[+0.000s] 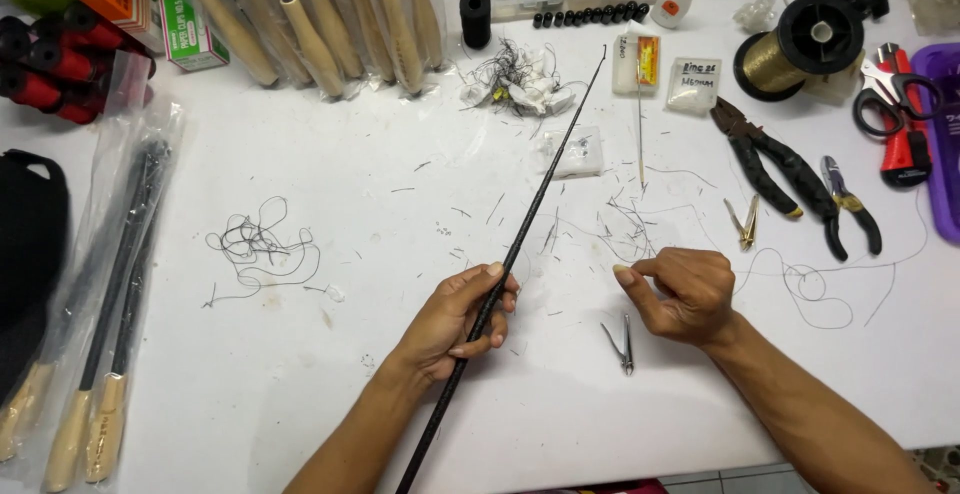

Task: The person assembles a fishing rod by inserting a thin metal rod into a black handle. They then use pliers to secure a small black ring onto the metal rod near the handle and later at the tip of the rod.

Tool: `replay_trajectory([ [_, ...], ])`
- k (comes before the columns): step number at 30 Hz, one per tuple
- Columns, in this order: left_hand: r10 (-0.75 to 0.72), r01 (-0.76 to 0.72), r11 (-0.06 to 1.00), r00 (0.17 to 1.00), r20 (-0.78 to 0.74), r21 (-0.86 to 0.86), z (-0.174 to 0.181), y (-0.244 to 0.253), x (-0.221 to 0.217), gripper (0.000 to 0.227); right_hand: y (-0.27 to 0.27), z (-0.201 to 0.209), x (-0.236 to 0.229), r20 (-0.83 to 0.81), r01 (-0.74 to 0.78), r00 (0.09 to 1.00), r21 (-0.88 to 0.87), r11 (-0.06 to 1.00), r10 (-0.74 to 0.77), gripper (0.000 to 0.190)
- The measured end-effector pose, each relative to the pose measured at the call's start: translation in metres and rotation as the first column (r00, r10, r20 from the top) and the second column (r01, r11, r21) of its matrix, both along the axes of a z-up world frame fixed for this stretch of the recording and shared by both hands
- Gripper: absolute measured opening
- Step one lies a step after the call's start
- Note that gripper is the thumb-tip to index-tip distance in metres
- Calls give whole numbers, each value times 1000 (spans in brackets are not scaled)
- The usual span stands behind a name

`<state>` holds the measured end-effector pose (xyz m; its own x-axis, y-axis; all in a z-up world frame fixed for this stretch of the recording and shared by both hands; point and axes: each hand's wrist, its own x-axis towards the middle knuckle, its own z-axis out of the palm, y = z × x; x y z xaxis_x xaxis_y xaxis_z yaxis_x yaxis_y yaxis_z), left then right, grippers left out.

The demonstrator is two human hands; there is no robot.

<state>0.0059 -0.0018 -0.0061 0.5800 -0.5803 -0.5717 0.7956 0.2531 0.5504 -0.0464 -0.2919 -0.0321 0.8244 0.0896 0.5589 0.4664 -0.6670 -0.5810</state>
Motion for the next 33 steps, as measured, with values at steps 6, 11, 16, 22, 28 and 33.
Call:
replay_trajectory([
  [6,-6,6,1000,1000,-15,-13,4,-4,-10,31,2,4,0,19,2,1000,16,1000,-2,25],
  [11,6,-6,1000,1000,5,1,6,-8,-19,30,2,5,-3,32,10,999,12,1000,-11,28],
  [16,19,-19,1000,999,34,-3,7,-10,-23,30,-1,3,-2,-2,55,998,91,994,-55,29],
  [22,14,-14,1000,998,54,14,3,-11,-24,30,1,9,-2,-46,54,998,89,995,-50,28],
  [28,0,0,1000,997,80,-6,3,-17,-34,29,10,18,-3,-170,144,978,130,981,-122,28],
  [33,-31,31,1000,996,81,-2,8,-24,-49,29,31,35,-4,-467,227,884,368,902,-32,23],
])
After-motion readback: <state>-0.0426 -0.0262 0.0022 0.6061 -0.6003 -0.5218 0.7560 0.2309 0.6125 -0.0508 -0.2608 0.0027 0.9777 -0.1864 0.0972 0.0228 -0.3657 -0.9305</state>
